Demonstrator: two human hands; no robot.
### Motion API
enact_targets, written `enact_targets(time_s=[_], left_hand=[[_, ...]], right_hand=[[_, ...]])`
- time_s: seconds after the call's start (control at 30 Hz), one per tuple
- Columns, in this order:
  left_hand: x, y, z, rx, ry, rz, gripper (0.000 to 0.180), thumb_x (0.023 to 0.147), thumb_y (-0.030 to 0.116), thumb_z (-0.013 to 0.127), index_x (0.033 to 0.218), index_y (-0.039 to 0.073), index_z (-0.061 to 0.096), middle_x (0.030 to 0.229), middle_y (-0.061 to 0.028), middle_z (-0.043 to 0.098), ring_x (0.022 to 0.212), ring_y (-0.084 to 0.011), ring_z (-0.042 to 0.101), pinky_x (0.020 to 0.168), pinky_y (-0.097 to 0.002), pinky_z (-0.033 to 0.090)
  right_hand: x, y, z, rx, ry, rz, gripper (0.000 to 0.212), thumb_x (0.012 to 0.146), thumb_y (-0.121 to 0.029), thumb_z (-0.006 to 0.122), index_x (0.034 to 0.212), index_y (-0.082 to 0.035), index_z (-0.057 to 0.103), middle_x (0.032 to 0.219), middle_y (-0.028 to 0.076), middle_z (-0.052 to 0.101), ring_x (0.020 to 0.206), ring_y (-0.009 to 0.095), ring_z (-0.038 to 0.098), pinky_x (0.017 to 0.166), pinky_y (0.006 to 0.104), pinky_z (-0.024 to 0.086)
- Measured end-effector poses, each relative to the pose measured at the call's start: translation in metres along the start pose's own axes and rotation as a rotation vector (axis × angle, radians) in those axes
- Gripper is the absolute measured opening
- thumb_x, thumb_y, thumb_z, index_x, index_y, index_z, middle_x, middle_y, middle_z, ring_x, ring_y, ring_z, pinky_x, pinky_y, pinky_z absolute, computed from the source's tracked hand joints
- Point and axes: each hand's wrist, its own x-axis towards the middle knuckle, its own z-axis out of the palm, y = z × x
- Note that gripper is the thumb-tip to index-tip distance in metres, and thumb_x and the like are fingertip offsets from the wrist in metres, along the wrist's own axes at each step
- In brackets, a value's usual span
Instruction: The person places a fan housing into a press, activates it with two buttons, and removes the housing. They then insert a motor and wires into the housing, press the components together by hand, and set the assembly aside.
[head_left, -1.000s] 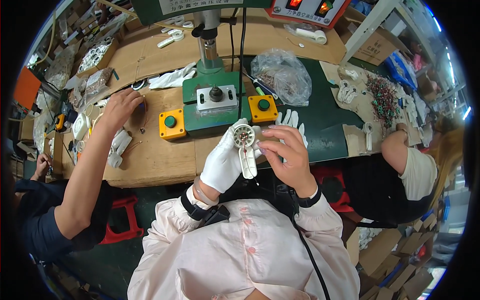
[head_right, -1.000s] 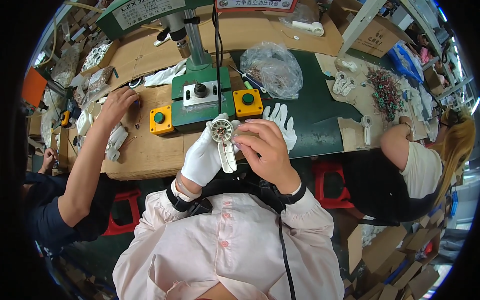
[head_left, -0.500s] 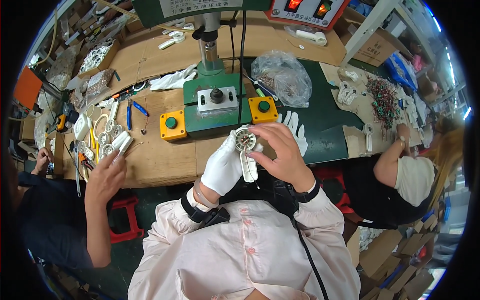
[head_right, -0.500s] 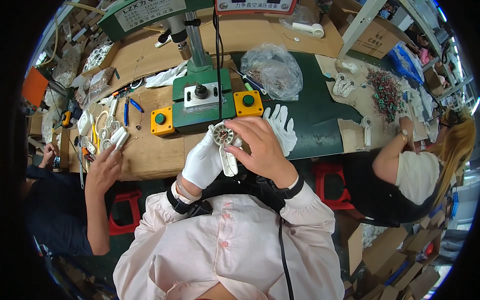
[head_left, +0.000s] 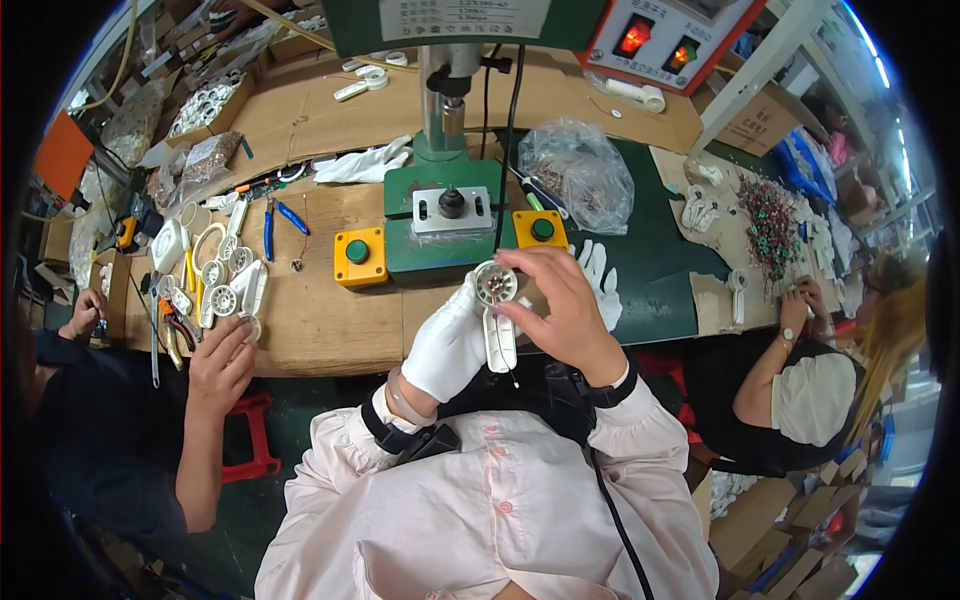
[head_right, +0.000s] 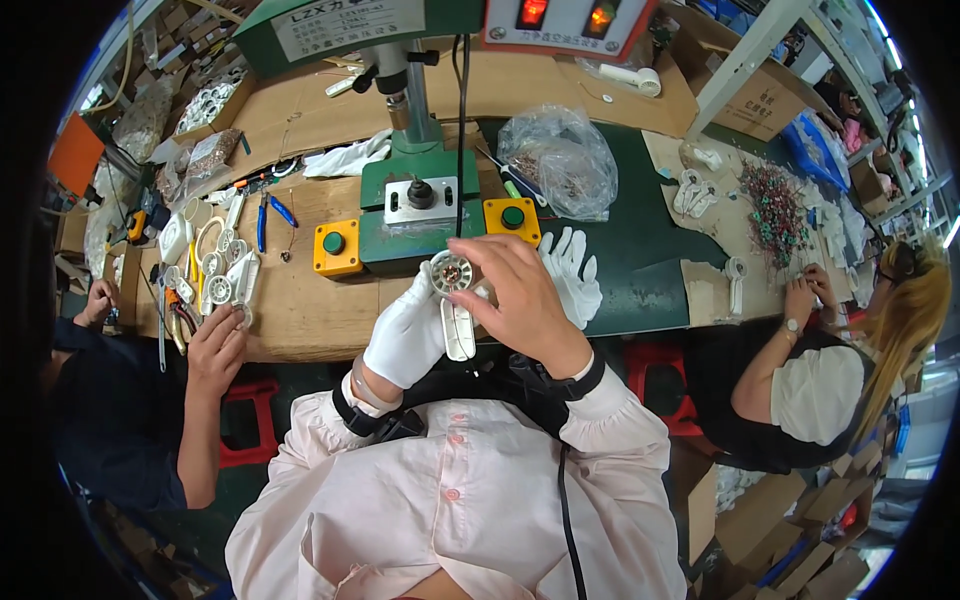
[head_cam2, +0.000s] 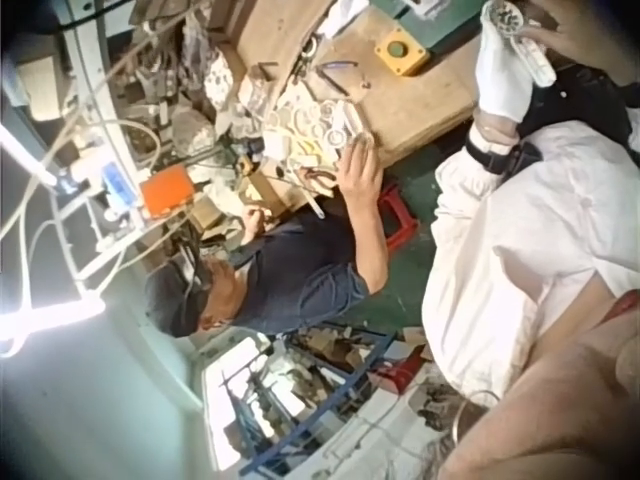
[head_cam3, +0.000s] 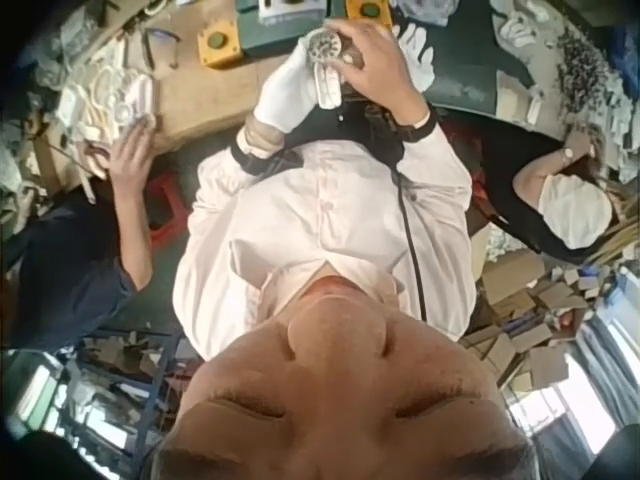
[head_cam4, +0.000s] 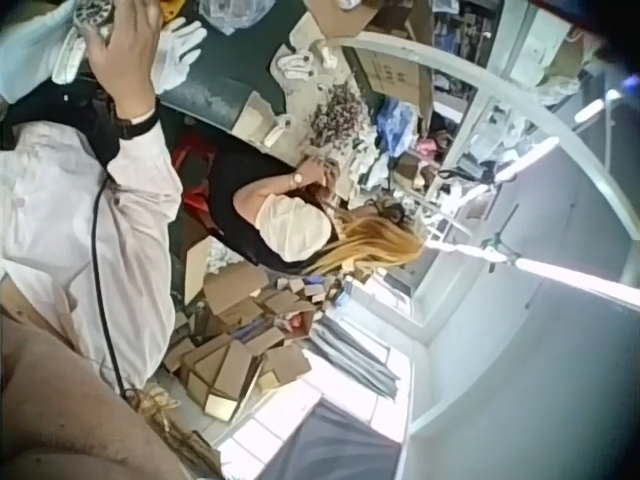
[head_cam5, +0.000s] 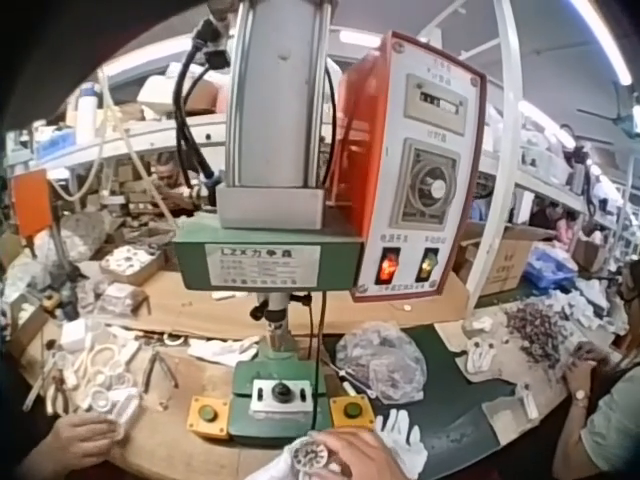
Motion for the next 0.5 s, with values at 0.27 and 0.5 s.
enact_targets(time_s=[0.27, 0.5], left_hand=[[-0.008, 0.031, 0.008, 0.051, -0.139, 0.014, 0.049, 0.103, 0.025, 0.048, 0.146, 0.005, 0.036, 0.135, -0.0115, 0.053, 0.115, -0.0257, 0.059, 0.100, -0.0415, 0.048], [0.011, 0.051, -0.003, 0.073, -0.159, 0.081, 0.048, 0.103, 0.020, 0.048, 0.146, 0.005, 0.035, 0.138, -0.0115, 0.052, 0.112, -0.0243, 0.059, 0.098, -0.0405, 0.049]], right_hand=[[0.068, 0.005, 0.012, -0.058, 0.121, -0.080, 0.046, 0.079, -0.011, 0.075, 0.122, -0.006, 0.060, 0.116, 0.011, 0.064, 0.105, 0.032, 0.058, 0.092, 0.0392, 0.047], [0.098, 0.020, 0.034, -0.054, 0.066, 0.024, 0.043, 0.084, -0.012, 0.070, 0.124, -0.006, 0.057, 0.116, 0.012, 0.062, 0.098, 0.031, 0.059, 0.082, 0.0377, 0.050]])
